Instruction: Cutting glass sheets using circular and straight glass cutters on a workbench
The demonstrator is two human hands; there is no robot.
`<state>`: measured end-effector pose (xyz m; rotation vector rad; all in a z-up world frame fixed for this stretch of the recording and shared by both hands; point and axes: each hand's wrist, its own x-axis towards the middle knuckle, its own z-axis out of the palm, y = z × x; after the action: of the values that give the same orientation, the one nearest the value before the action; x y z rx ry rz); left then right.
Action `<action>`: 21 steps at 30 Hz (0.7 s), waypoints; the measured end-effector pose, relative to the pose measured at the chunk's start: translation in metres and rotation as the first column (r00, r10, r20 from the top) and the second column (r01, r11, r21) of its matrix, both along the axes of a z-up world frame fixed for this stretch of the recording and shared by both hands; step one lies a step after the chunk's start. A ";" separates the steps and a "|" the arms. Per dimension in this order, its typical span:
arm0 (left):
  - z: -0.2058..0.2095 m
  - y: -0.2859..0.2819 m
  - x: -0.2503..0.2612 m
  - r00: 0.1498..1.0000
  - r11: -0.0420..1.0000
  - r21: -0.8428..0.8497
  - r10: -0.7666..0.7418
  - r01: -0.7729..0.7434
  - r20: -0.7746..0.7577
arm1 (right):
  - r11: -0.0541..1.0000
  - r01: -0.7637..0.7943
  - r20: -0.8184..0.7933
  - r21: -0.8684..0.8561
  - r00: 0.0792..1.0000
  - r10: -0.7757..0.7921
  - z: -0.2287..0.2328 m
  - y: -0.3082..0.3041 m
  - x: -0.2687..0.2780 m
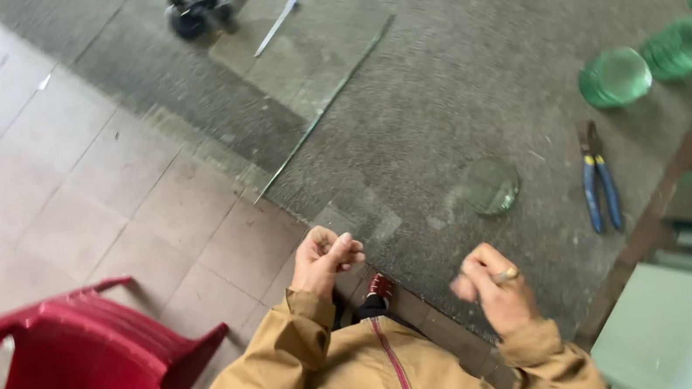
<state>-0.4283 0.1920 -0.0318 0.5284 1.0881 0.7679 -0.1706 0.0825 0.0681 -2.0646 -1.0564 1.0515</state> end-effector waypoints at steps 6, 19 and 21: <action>0.011 -0.019 0.073 0.946 0.947 0.043 -0.319 0.317 0.054 | 0.908 0.372 0.133 -0.193 0.927 -0.351 0.018 -0.098 0.043; -0.031 -0.107 0.167 0.772 0.848 0.013 -0.476 0.530 -0.421 | 0.865 0.283 0.283 0.414 0.863 -0.418 -0.007 -0.156 0.119; -0.008 -0.102 0.165 0.456 0.724 -0.076 -0.509 0.686 -0.730 | 0.908 0.216 0.294 0.360 0.897 -0.330 -0.004 -0.157 0.128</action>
<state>-0.2632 0.0902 -0.0395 1.4311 1.3879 -0.0102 -0.0426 -0.0746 0.0641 -2.0903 -0.9811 0.3468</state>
